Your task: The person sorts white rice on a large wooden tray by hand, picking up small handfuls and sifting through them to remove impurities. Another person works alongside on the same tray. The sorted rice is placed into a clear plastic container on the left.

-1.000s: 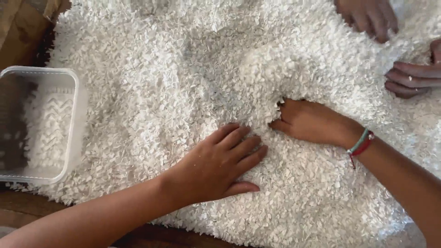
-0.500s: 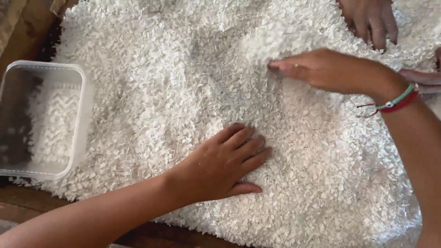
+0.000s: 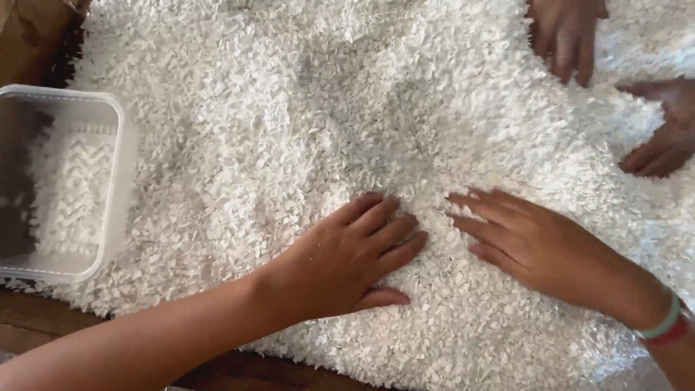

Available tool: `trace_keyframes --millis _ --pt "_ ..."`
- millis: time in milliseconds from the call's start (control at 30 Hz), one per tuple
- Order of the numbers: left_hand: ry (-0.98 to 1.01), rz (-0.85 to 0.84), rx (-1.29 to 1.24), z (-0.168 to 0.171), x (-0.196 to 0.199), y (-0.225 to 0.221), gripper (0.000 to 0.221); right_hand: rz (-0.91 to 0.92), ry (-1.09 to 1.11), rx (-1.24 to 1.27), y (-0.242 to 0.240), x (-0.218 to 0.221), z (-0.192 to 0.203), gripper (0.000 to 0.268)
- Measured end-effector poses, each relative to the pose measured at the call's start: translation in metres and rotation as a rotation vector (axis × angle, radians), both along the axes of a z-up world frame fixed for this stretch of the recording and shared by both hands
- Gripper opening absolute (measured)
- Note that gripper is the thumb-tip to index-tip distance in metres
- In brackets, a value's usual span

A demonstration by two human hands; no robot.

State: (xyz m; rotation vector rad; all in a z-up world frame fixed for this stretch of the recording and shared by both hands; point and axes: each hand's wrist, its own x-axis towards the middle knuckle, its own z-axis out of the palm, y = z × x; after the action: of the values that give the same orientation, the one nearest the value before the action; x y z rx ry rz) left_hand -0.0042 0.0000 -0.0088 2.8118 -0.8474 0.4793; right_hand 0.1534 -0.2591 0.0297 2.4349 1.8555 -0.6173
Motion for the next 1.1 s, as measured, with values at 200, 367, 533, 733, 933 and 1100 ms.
trace_keyframes --millis 200,367,533,733,933,1100 --pt "0.004 -0.032 0.005 0.007 0.004 0.005 0.070 -0.029 0.075 0.049 -0.012 -0.008 0.015 0.044" --pt "0.090 0.272 -0.316 0.039 0.034 0.031 0.042 0.072 -0.037 0.184 -0.028 -0.006 0.018 0.053" --pt "0.018 0.738 -0.150 0.009 0.045 0.091 0.042 0.086 -0.183 0.246 -0.063 -0.012 0.015 0.065" --pt "0.318 0.682 -0.433 0.001 0.063 0.043 0.052 0.138 -0.300 0.327 -0.087 -0.030 0.036 0.066" --pt "0.369 0.557 -0.250 0.012 0.076 -0.017 0.064 0.281 -0.403 0.249 -0.107 -0.027 0.018 0.099" --pt "0.455 0.403 -0.356 0.009 0.092 -0.067 0.065 0.174 -0.311 0.290 -0.111 -0.035 0.017 0.077"
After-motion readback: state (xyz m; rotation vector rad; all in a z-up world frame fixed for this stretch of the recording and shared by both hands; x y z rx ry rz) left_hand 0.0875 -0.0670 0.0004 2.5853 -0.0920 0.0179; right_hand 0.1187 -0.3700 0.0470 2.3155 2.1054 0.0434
